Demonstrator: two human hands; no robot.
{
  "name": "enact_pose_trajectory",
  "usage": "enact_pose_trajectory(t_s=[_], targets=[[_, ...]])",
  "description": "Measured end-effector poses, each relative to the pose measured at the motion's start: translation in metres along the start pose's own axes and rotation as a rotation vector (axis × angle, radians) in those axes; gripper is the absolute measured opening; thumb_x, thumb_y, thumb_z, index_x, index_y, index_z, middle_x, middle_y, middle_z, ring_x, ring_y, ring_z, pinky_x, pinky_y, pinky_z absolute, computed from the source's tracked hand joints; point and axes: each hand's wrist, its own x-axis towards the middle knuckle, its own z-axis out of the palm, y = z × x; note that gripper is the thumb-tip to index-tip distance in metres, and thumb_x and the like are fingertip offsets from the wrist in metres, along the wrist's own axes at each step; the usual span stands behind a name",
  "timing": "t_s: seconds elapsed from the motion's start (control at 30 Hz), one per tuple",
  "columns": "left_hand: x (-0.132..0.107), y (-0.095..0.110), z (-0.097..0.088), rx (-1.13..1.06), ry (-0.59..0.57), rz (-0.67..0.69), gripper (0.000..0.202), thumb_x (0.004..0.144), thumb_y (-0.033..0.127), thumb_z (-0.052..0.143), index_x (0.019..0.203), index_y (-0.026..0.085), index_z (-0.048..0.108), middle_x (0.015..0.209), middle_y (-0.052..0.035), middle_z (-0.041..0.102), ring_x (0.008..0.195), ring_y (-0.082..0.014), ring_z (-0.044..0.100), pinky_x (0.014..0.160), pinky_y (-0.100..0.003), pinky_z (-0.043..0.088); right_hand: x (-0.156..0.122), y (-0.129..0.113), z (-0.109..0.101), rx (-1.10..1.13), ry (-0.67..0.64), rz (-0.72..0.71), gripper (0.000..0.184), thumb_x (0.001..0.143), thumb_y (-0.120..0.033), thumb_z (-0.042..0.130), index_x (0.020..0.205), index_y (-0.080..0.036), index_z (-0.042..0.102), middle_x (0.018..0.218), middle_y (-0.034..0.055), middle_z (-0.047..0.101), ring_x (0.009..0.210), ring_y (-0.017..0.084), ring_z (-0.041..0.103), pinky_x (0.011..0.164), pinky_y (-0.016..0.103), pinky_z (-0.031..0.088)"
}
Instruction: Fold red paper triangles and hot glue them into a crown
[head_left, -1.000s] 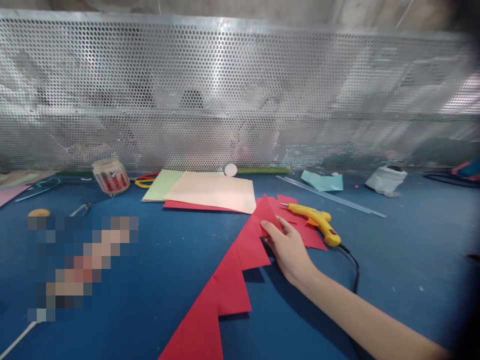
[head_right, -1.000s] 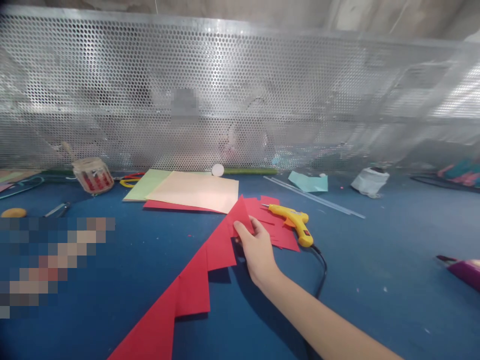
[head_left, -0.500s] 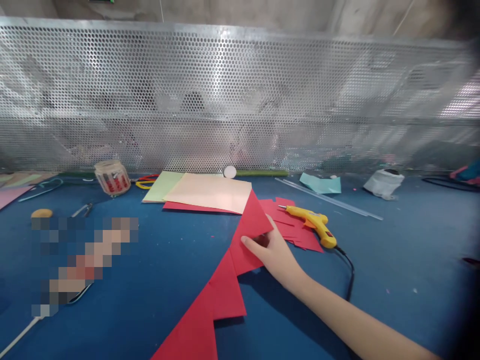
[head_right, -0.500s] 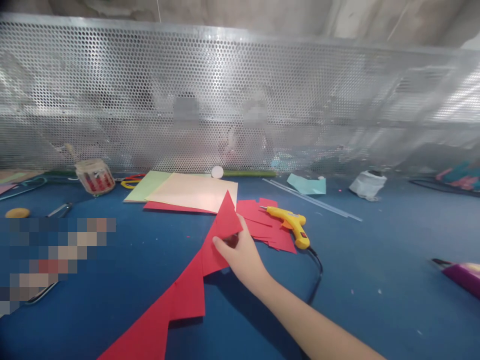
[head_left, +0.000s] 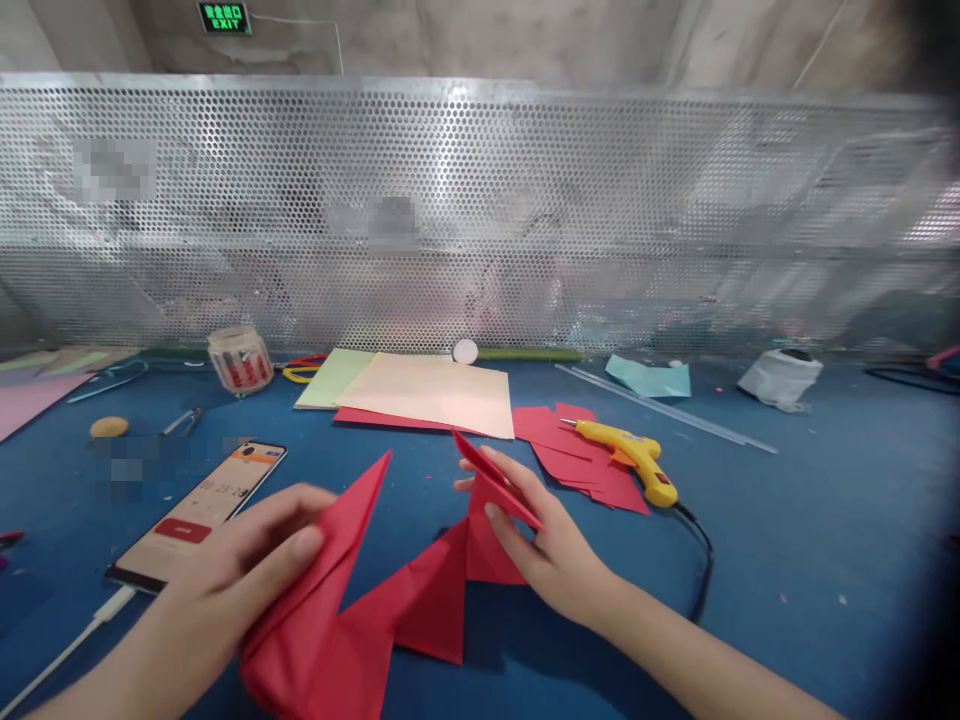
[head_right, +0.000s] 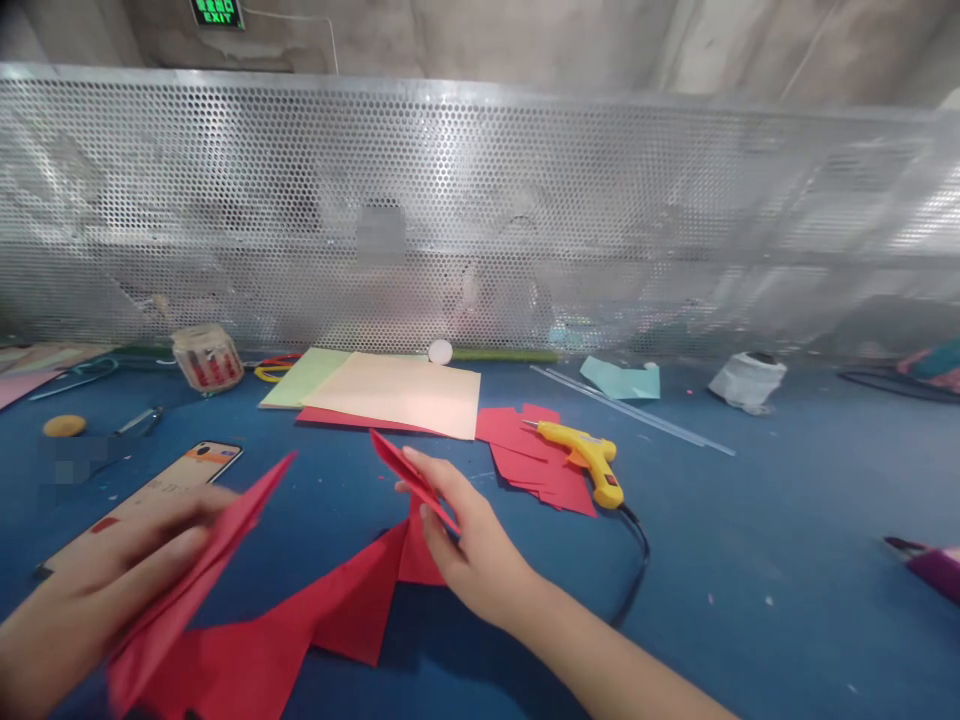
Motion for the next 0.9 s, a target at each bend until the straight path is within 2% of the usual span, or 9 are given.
enact_pose_trajectory(t_s=[0.1,0.2,0.33,0.43,0.73,0.9], targets=[[0.033,0.01,0.012,-0.017,-0.102,0.015,0.038,0.084,0.062,0.057,0.1,0.032,0.072,0.102,0.0014,0.073,0.096,-0.024,0.067,0.081,-0.029,0.056,-0.002,-0.002,-0.007,-0.103,-0.018,-0.113,0.059,0.093,-0.007,0.041,0.141,-0.042,0.04,0.136,0.005,0.051,0.128,0.021,0.051,0.106,0.044,0.044],[0.047,0.008,0.018,-0.013,-0.122,0.001,0.038,0.087,0.057,0.058,0.11,0.03,0.071,0.112,-0.0012,0.072,0.105,-0.0253,0.065,0.09,-0.031,0.052,-0.003,-0.004,-0.012,-0.176,-0.026,-0.171,0.058,0.092,-0.005,0.041,0.139,-0.039,0.042,0.135,0.0076,0.047,0.13,0.021,0.047,0.102,0.04,0.048],[0.039,0.005,0.017,0.022,-0.129,-0.035,0.036,0.086,0.057,0.06,0.11,0.034,0.072,0.118,-0.0006,0.071,0.114,-0.0277,0.061,0.101,-0.036,0.045,-0.003,-0.007,-0.016,-0.273,-0.071,-0.218,0.055,0.09,-0.004,0.042,0.133,-0.035,0.05,0.133,0.0082,0.047,0.128,0.02,0.049,0.101,0.036,0.049],[0.031,0.008,0.017,0.037,-0.173,-0.051,0.036,0.085,0.058,0.061,0.109,0.035,0.073,0.117,-0.001,0.071,0.113,-0.0292,0.062,0.101,-0.039,0.045,-0.004,-0.009,-0.016,-0.373,-0.092,-0.281,0.052,0.088,-0.003,0.043,0.13,-0.032,0.053,0.132,0.009,0.047,0.128,0.02,0.049,0.1,0.034,0.05],[0.029,0.017,0.017,0.045,-0.303,-0.052,0.03,0.088,0.053,0.058,0.112,0.04,0.071,0.116,0.0024,0.071,0.111,-0.0259,0.064,0.102,-0.037,0.044,-0.006,-0.014,-0.016,-0.432,-0.093,-0.334,0.033,0.097,-0.016,0.047,0.126,-0.029,0.057,0.128,0.0103,0.049,0.121,0.019,0.055,0.096,0.029,0.052],[0.029,0.029,0.017,0.036,-0.42,-0.039,0.03,0.091,0.049,0.057,0.113,0.035,0.071,0.117,0.0017,0.071,0.109,-0.0236,0.064,0.095,-0.03,0.047,-0.007,-0.022,-0.014,-0.523,-0.122,-0.372,0.033,0.098,-0.024,0.048,0.129,-0.031,0.057,0.128,0.0113,0.054,0.116,0.019,0.06,0.092,0.028,0.054]])
